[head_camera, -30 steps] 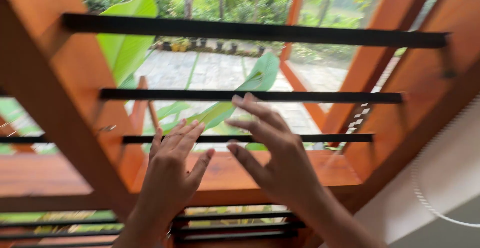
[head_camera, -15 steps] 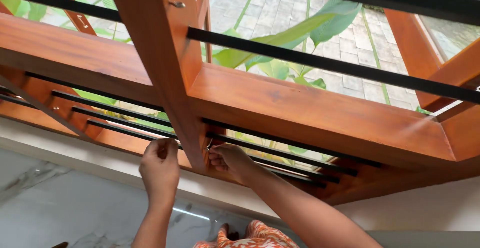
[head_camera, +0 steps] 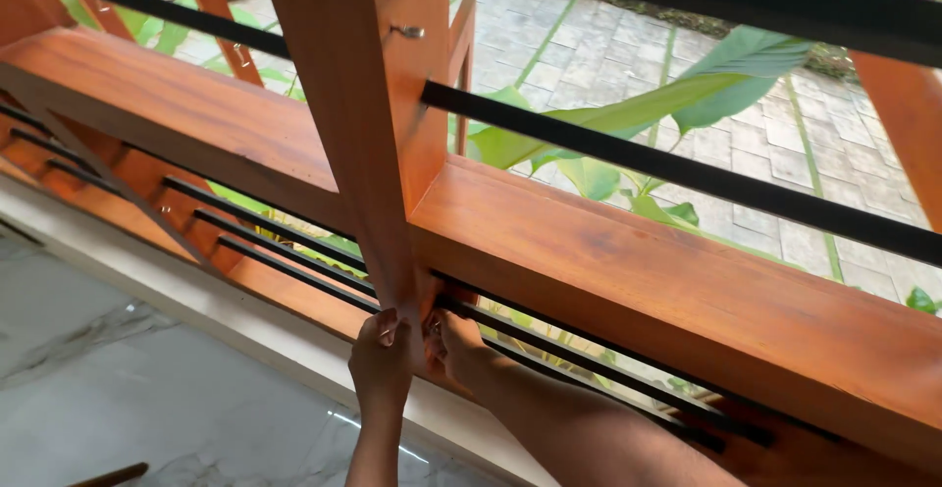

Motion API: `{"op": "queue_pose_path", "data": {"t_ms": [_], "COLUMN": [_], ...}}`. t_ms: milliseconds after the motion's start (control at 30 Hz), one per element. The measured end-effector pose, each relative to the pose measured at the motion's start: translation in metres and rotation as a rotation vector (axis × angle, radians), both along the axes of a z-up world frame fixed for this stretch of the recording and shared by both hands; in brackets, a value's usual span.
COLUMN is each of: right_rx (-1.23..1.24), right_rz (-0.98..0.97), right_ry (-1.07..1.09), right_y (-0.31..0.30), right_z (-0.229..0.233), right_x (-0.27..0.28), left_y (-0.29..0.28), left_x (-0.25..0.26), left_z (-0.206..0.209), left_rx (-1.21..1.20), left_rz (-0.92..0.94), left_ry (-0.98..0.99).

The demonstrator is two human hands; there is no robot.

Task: The person opens and closes a cabinet under a sink, then opens and closes multiple wooden louvered windows in a dining area. The person uses both hands to manipulate the window latches and slats.

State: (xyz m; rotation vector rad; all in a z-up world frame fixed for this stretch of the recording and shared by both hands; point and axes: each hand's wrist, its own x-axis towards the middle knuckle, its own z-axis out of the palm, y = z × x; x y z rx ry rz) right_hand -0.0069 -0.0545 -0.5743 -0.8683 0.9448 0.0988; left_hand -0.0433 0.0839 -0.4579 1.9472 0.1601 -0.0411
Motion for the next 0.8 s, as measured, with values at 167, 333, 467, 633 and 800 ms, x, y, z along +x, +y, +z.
{"op": "queue_pose_path", "data": {"t_ms": [167,333,467,633,800], "right_rx": [-0.268,-0.230,-0.144,0.088,0.068], "right_rz": [-0.105,-0.162,-0.127,-0.239,-0.227], "right_ry": [0.068,-0.042,0.033,-0.088,-0.113], "right_y": [0.003,0.005,-0.003,-0.009,-0.008], "right_z": [-0.011,-0.006,-0.009,-0.013,-0.014], "right_x": [0.010,0.012,0.000,0.006,0.004], "left_y": [-0.003,-0.001,-0.004,-0.012,-0.011], "left_x": [0.002,0.009,0.006,0.013,0.008], "left_z": [-0.009,-0.005,-0.012,-0.017,-0.014], "left_rx": [0.070,0.097,0.016,-0.043,0.019], "left_rz": [-0.022,-0.031,-0.045,-0.030,-0.050], "left_ry": [-0.032,-0.137,-0.061,-0.149,-0.160]}}
